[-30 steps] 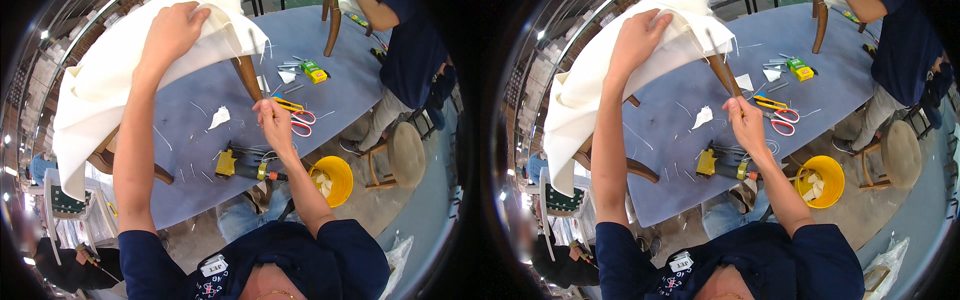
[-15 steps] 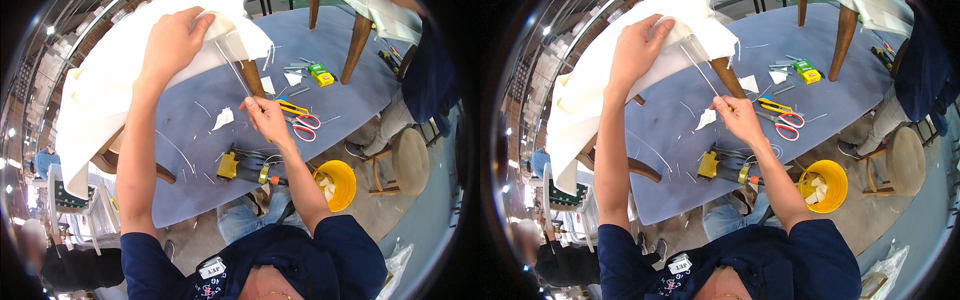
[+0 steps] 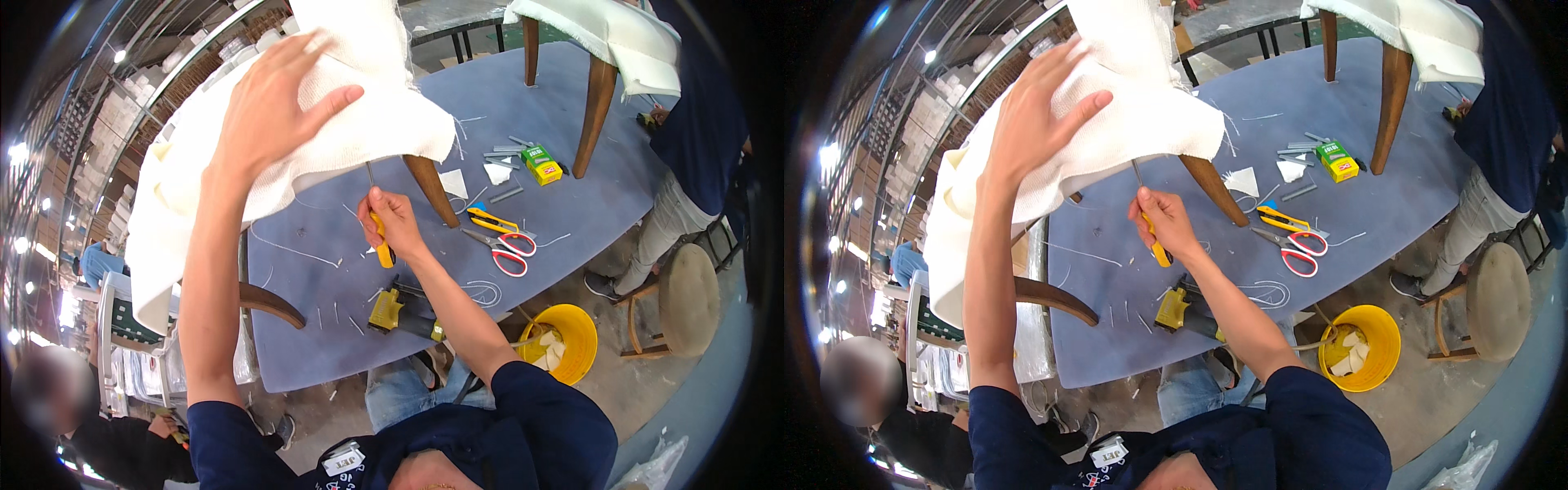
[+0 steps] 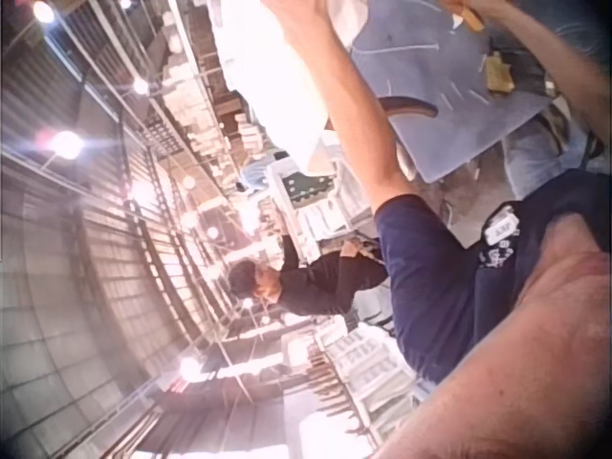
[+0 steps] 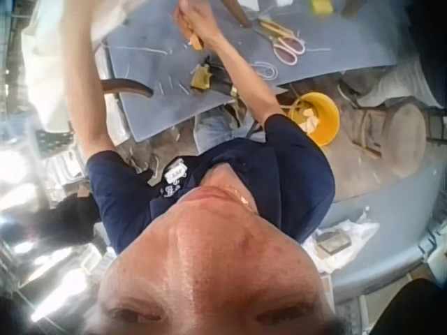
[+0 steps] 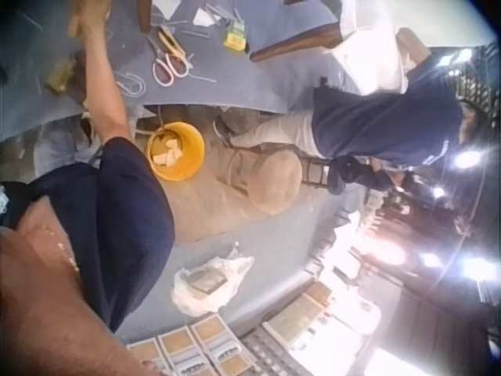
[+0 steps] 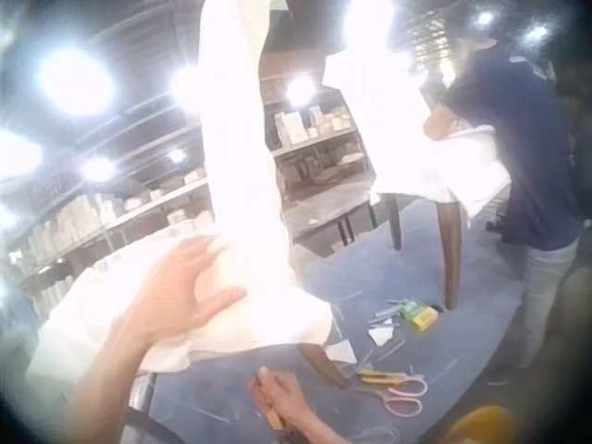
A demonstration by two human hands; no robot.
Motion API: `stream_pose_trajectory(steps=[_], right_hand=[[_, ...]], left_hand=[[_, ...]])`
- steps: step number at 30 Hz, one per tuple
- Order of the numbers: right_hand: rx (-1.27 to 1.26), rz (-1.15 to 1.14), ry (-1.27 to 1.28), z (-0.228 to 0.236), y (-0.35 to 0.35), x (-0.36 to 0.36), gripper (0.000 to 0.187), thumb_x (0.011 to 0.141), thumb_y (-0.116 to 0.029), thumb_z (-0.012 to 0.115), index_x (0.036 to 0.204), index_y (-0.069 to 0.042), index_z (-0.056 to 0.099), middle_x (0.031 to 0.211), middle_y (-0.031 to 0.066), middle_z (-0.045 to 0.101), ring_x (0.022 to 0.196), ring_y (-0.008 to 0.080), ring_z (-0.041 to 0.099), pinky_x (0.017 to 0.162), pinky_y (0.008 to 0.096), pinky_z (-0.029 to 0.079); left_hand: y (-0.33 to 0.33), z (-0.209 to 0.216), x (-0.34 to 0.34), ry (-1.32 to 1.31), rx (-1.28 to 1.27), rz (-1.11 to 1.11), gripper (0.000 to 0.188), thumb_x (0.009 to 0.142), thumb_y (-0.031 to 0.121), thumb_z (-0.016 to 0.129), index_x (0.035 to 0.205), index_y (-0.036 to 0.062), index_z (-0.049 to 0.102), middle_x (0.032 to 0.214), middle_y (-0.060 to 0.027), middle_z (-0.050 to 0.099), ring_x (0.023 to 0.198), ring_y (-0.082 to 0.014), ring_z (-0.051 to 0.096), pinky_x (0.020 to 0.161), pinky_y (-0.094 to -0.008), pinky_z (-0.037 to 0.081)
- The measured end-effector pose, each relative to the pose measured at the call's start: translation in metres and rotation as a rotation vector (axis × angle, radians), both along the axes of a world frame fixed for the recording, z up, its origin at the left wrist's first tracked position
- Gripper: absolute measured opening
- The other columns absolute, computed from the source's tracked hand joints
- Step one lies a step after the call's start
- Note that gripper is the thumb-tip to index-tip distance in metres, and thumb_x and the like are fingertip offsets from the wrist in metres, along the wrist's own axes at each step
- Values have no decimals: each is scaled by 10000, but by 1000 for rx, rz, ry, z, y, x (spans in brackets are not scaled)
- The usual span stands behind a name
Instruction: The person covers a chair with white fabric, trims excess material with a utility knife and scissors, and secures the fabric using a staple gun. The person repeatedly smooths, cuts, and staples the fabric around the chair frame.
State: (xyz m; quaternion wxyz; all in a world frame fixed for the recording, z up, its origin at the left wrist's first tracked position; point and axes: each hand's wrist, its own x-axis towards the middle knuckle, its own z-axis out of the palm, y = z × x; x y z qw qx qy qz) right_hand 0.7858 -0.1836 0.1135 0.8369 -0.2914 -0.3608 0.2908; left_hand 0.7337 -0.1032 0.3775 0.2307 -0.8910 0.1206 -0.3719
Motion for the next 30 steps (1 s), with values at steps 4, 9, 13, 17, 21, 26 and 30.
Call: stream_pose_trajectory(steps=[4,9,13,17,21,26,30], right_hand=[[-23,38,42,12,-9,-9,546,1044,-497,469,756,-40,547,572,11,467,415,94,459,393,254,380],[-16,127,182,31,-24,-20,539,1039,-500,476,739,-55,512,574,10,455,413,96,456,390,259,388],[16,118,210,34,-18,-33,544,1039,-506,472,726,-61,498,570,8,451,411,91,453,386,259,386],[-129,100,117,22,-30,-15,553,1041,-505,468,706,-66,487,561,4,448,411,83,451,383,256,384],[-119,89,58,28,-37,2,556,1038,-506,476,699,-65,479,561,3,445,414,91,450,382,255,375],[54,107,220,24,-5,-32,546,1044,-493,465,706,-64,477,570,15,443,406,100,443,382,260,369],[188,34,229,13,35,-44,528,1061,-457,445,713,-61,467,578,27,446,418,110,439,394,266,368]], left_hand=[[30,-22,22,-12,5,194,1099,723,780,674,1389,-73,485,1333,-280,581,1200,-403,602,994,-438,499],[24,-25,21,62,-71,227,1176,657,826,680,1384,-76,484,1316,-272,593,1189,-395,611,974,-439,511],[20,-24,22,56,-83,226,1171,665,826,675,1379,-83,485,1313,-266,595,1181,-390,615,959,-438,519],[22,-26,22,44,-92,256,1165,677,823,668,1381,-86,482,1330,-272,583,1198,-385,606,964,-439,517],[24,-28,24,23,-65,286,1142,682,785,714,1424,-46,465,1333,-254,595,1203,-372,613,991,-421,499],[18,-26,23,39,-70,265,1162,684,825,662,1383,-87,483,1360,-290,557,1243,-387,577,989,-436,503],[21,-28,22,32,-62,283,1158,676,816,680,1392,-73,483,1365,-281,559,1220,-384,596,984,-430,507]])
